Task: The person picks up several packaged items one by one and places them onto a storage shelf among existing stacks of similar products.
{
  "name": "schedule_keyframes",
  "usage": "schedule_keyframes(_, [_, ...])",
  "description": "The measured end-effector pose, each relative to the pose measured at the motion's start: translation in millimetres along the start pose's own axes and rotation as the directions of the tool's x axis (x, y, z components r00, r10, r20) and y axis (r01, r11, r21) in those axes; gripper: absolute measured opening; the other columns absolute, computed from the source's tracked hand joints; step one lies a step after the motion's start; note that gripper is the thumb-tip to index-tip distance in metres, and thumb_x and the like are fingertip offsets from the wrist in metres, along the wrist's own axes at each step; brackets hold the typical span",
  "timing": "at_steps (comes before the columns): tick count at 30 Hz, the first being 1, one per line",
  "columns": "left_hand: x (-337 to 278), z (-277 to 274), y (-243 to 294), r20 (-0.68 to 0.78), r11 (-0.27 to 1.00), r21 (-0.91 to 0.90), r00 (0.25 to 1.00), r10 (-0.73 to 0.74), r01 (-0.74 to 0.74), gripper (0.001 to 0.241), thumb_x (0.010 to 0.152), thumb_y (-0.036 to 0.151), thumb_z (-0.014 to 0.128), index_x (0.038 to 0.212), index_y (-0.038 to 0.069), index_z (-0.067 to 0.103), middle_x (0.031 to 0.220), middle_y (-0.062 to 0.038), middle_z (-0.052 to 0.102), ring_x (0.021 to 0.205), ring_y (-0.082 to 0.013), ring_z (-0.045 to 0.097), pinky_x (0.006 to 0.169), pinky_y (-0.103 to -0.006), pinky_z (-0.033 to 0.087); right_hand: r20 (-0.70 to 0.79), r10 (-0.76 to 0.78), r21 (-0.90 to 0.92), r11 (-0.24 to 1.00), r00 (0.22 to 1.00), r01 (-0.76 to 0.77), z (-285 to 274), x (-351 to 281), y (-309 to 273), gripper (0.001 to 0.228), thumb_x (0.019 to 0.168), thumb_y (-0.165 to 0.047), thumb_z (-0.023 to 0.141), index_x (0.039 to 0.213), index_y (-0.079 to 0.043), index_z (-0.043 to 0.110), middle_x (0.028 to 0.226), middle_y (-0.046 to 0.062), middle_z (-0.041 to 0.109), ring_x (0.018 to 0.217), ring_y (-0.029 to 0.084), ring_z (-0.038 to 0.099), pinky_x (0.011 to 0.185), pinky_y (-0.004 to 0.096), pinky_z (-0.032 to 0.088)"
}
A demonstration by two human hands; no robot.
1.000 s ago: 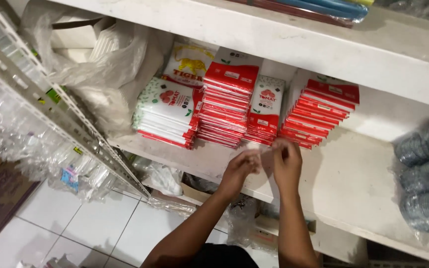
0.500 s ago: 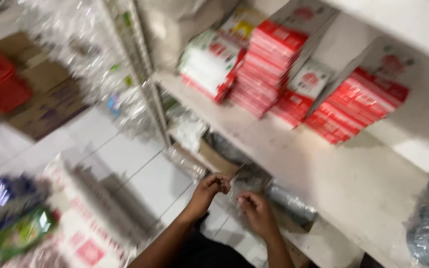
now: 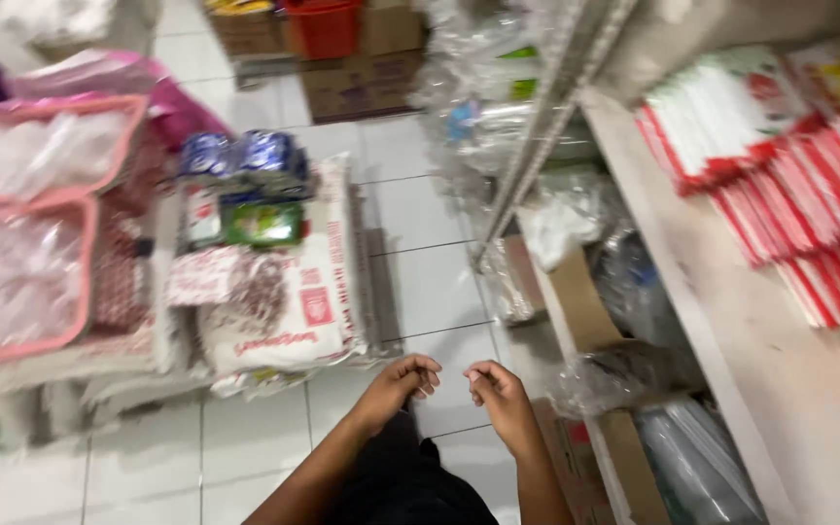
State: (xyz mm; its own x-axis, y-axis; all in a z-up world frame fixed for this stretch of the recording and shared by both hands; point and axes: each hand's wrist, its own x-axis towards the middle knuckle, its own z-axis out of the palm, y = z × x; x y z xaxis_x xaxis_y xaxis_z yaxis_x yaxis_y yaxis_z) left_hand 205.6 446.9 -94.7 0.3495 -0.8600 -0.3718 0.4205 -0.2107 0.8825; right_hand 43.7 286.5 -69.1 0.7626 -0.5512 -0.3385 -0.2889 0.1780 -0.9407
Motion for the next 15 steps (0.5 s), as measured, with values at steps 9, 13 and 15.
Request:
schedule_keyframes(9, [-32, -89, -8, -0.306, 0.965, -0.224, 0.950, 0.066, -0.139, 0.029, 0.101, 0.015, 0.047, 0.120, 0.004, 0.065, 0.100, -0.004, 0.067, 0.089, -0.0145, 0.062, 0.086, -0.0303, 0.052, 0.276, 0.073, -0.156, 0.987, 0.959, -0.031, 110, 45, -35, 0.020, 0.098, -0.018, 0.060, 0.102, 0.000, 0.069, 0.079, 0.001, 0.061, 0.073, 0.011, 0.055, 0.071, 0.028, 0.050])
schedule_keyframes(13, [-43, -146, -9, -0.300, 0.957, -0.260, 0.953, 0.050, -0.132, 0.029, 0.099, 0.012, 0.049, 0.122, 0.004, 0.065, 0.101, -0.003, 0.069, 0.092, -0.0130, 0.064, 0.087, -0.0294, 0.052, 0.284, 0.152, -0.224, 0.971, 0.947, -0.088, 166, 74, -28, 0.021, 0.098, -0.018, 0.061, 0.102, 0.000, 0.070, 0.079, 0.001, 0.061, 0.073, 0.012, 0.055, 0.070, 0.029, 0.050])
schedule_keyframes(15, [-51, -187, -8, -0.301, 0.953, -0.266, 0.952, 0.063, -0.147, 0.029, 0.100, 0.012, 0.048, 0.122, 0.004, 0.065, 0.102, -0.004, 0.070, 0.092, -0.0129, 0.065, 0.087, -0.0297, 0.052, 0.279, 0.185, -0.233, 0.965, 0.942, -0.120, 202, 91, -26, 0.021, 0.097, -0.018, 0.061, 0.103, 0.000, 0.070, 0.079, 0.002, 0.061, 0.072, 0.013, 0.054, 0.069, 0.030, 0.049])
